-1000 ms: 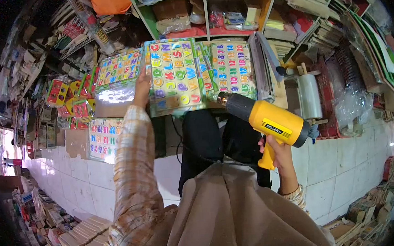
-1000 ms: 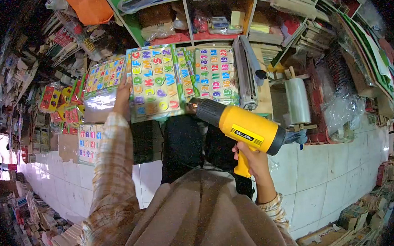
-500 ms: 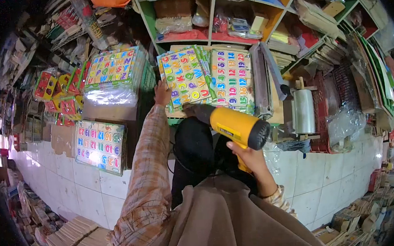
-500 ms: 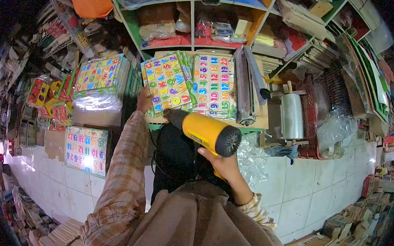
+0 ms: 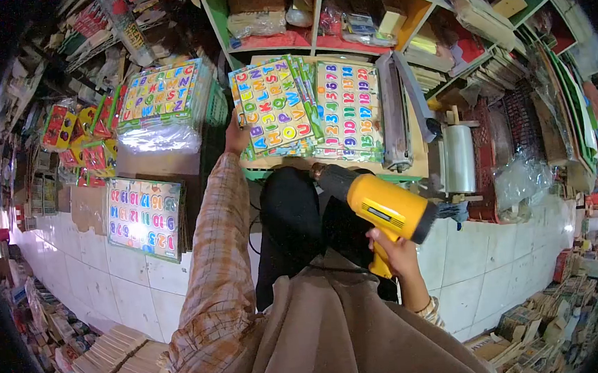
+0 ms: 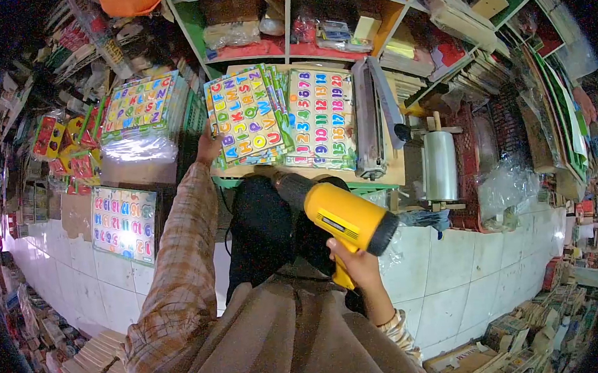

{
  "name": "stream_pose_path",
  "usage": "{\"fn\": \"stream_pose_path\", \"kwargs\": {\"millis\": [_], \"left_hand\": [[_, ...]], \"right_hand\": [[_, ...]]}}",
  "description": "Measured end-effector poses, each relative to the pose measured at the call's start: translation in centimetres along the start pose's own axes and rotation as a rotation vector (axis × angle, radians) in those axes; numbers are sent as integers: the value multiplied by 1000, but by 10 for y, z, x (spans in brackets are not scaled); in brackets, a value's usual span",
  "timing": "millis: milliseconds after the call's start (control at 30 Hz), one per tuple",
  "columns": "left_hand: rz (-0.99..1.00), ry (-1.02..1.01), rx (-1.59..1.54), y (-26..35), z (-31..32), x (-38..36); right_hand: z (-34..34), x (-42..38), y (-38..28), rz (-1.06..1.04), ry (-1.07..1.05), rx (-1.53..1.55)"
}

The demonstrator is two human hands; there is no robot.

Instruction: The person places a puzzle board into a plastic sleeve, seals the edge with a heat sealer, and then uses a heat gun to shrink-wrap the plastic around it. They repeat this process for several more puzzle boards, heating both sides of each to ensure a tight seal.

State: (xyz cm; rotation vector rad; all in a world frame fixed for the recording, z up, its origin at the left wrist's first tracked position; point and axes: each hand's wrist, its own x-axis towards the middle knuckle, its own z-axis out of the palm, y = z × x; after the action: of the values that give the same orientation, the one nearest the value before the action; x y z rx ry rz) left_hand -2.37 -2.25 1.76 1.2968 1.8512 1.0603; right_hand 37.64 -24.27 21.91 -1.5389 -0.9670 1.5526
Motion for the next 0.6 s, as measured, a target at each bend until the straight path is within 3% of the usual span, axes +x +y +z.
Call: {"fn": "stream_pose_path", "kwargs": {"millis": [100,167,233,267,300,333,367,467,600], "left_hand": [[51,22,78,-19,9,19],[168,133,165,-81,31,47],[187,86,64,-100,37,57],[195,62,13,-110,40,62],[143,94,188,-75,36,39],[87,117,363,-39,32,15],[-12,155,476,-14,36,-2],[-3,57,548,-4,39,-12],[121,48,468,-19,38,-11]], "right_hand": [[-17,-10,-20,-42,16,212],[-31,-12,-47,-261,-3,540],[-66,5,-65,-458,-294,900],[-57,6,-93,-431,218,1128],[-86,21,-87,-460,104,932],[-91,38,-99,-369,258,904],[-111,62,-85,-444,260,858],[-148,107,-48,-297,432,743],[-177,165,13,-173,285,575]]}}
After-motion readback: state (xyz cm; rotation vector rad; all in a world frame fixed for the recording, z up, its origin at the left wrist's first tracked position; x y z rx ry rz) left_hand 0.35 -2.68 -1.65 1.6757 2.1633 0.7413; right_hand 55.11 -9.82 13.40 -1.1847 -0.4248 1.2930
